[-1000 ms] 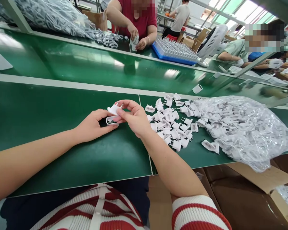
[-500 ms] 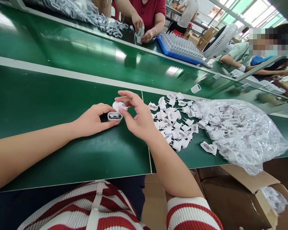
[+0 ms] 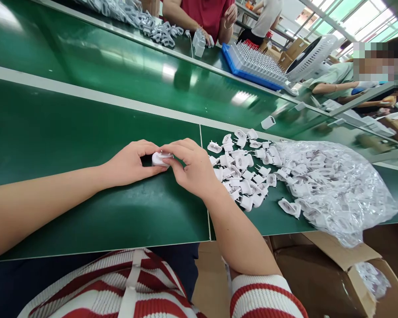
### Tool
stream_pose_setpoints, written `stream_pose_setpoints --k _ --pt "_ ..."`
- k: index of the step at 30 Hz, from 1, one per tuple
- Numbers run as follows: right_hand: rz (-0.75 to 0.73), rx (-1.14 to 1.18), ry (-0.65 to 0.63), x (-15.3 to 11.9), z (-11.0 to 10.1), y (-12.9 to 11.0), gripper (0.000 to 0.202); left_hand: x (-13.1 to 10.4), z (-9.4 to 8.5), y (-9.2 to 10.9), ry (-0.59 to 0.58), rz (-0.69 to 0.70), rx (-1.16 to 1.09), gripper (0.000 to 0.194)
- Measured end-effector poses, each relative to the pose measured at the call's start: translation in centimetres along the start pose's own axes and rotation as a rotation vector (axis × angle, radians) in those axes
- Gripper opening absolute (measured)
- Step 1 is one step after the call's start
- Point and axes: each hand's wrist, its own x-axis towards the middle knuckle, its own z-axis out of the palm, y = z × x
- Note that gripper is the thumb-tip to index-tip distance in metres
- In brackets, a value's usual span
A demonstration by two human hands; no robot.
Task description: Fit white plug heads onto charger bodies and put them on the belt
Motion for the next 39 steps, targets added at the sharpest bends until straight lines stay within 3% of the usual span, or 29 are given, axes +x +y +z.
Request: stream_pose_setpoints --k 9,17,22,31,35,39 --pt "0.050 -0.099 0.019 0.1 0.3 -0.6 0.021 -0.1 0.2 0.2 0.015 -0.036 -0.015 0.031" --pt "0.104 -0.211 -0.052 0.1 0.3 -1.5 0.025 0.0 0.4 0.2 0.027 -0.017 -0.014 0.029" --pt "0.159 -0.133 -0.037 0.2 0.4 -1.6 0.023 0.1 0.5 0.1 0.037 0.005 -0.005 0.027" --pt "0.133 -0.233 -0.087 0.4 0.4 -1.7 0.024 0.0 0.4 0.4 0.021 0.007 0.012 0.025" --pt "0.112 -0.253 -0.074 0.4 0.4 -1.6 0.023 -0.1 0.3 0.5 0.043 -0.061 -0.044 0.040" --pt "0.163 -0.162 -0.029 -0.2 1.1 -1.3 0.026 -0.1 0.3 0.0 0.039 0.016 0.037 0.034"
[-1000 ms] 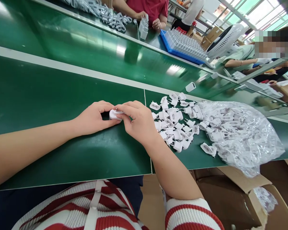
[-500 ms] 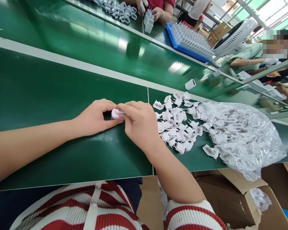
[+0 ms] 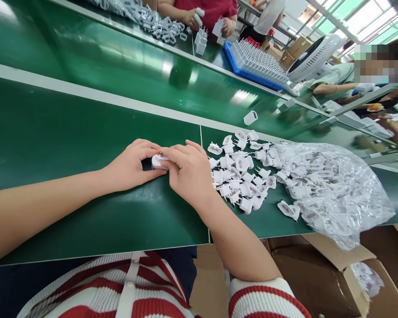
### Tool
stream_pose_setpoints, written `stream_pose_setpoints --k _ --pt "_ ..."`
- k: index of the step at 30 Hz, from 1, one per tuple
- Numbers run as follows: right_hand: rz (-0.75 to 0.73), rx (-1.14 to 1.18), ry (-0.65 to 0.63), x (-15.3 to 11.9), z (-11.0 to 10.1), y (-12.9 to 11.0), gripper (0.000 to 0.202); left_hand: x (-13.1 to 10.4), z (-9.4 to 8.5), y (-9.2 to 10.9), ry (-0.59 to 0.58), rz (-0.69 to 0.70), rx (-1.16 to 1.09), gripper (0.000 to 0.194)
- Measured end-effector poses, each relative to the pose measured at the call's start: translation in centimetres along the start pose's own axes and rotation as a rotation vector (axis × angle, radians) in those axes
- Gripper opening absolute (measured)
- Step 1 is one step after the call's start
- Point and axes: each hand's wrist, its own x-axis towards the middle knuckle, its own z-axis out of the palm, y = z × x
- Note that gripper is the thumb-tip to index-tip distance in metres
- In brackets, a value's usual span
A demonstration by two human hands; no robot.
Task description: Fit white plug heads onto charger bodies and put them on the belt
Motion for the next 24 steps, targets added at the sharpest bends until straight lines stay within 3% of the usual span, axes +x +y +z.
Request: stream_pose_setpoints --k 3,5,7,10,13,17,24 --pt "0.102 0.213 0.037 -0.1 0.6 0.4 0.043 -0.1 0.0 0.0 0.022 0.008 -0.060 0.028" --pt "0.118 0.357 0.049 0.1 0.7 0.5 0.059 -0.4 0.0 0.2 0.111 -0.015 -0.135 0.030" --pt "0.062 0.386 0.094 0.4 0.5 0.5 0.047 -0.7 0.0 0.4 0.194 0.041 -0.152 0.032" --pt "-0.048 0.283 0.221 0.6 0.0 0.0 0.018 -1.1 -0.1 0.7 0.288 0.255 -0.074 0.031" --pt "-0.149 0.198 0.329 0.4 -0.5 -0.6 0.021 -1.4 -0.4 0.9 0.363 0.439 -0.033 0.043" --pt "-0.254 0.169 0.404 0.0 -0.8 -1.0 0.036 -1.8 -1.0 1.0 0.333 0.613 -0.076 0.054" --pt "-0.296 0.126 0.459 -0.4 -0.4 -1.4 0.043 -2.1 -1.0 1.2 0.338 0.651 -0.129 0.048"
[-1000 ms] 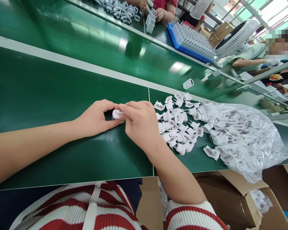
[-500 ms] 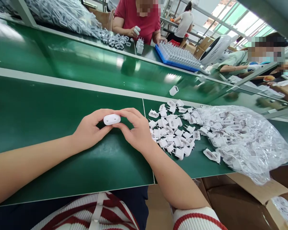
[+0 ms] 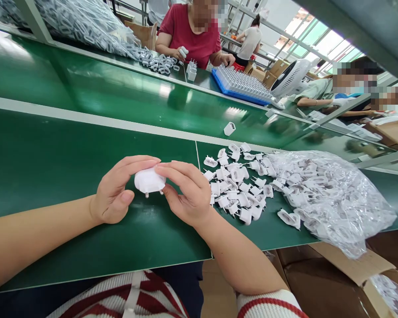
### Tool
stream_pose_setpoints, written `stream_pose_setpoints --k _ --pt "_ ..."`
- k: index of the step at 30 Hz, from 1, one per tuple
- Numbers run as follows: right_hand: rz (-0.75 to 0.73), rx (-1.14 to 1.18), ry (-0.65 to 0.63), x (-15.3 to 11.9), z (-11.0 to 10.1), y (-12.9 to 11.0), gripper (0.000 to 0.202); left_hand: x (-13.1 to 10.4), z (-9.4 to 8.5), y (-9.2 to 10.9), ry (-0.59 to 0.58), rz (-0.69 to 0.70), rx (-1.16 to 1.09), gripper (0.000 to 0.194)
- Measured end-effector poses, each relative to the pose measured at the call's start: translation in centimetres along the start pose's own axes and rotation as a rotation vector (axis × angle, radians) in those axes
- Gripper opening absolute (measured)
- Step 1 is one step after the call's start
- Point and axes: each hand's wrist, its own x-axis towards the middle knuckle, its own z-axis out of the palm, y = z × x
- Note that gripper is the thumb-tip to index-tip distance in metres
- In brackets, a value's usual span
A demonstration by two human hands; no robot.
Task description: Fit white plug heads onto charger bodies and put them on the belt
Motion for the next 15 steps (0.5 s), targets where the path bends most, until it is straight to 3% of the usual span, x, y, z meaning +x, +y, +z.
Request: stream_pose_setpoints --k 5,10,15 --pt "-0.037 -0.055 0.042 -0.4 0.7 -0.6 0.046 0.3 0.7 1.2 0.093 -0.076 0.009 0.036" --pt "-0.035 -0.020 0.058 -0.6 0.9 -1.0 0.042 0.6 1.0 2.2 0.169 -0.221 -0.137 0.038" --pt "-0.034 -0.012 0.084 -0.6 0.6 -1.2 0.046 0.1 1.0 1.9 0.179 -0.149 -0.231 0.046"
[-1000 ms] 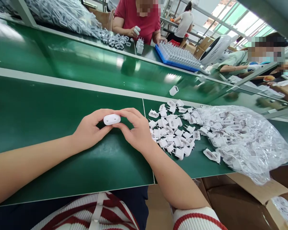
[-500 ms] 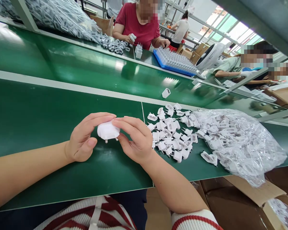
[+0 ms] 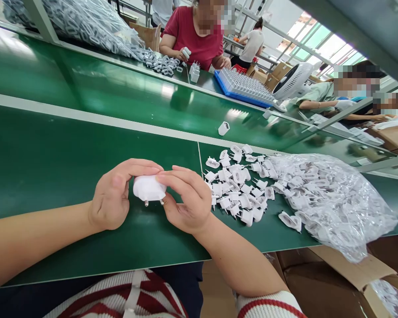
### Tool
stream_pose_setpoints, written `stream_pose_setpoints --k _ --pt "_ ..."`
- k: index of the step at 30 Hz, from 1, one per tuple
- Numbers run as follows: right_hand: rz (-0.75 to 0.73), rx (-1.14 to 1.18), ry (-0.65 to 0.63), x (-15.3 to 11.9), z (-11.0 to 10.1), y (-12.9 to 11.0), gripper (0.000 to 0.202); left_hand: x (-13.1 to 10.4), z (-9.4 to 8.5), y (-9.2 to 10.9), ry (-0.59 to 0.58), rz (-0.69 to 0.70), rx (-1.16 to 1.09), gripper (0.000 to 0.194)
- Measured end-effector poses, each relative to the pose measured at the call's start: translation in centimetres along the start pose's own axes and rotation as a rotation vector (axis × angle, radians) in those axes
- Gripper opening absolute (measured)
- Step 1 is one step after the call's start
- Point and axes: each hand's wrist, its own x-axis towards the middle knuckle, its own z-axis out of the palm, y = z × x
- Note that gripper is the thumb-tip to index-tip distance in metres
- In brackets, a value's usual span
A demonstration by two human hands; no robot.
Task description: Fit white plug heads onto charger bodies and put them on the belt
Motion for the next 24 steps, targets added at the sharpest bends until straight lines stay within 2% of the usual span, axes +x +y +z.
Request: stream_pose_setpoints --k 5,10,12,18,24 --pt "-0.037 -0.035 -0.035 0.1 -0.2 -0.2 0.051 0.2 -0.2 0.3 -0.079 0.044 0.049 0.033" --pt "-0.066 -0.071 -0.051 0.3 -0.1 -0.4 0.033 0.6 0.3 1.1 -0.003 -0.167 -0.033 0.036" --pt "-0.059 -0.061 -0.043 0.4 -0.1 -0.4 0.029 0.5 0.5 1.0 0.044 -0.199 -0.106 0.042" --pt "-0.065 -0.038 0.001 0.4 0.1 -0.3 0.021 0.2 0.7 0.3 0.052 -0.100 -0.119 0.045" --pt "-0.035 0.011 0.000 0.1 0.2 -0.1 0.028 0.2 0.6 0.4 0.045 -0.139 -0.093 0.044"
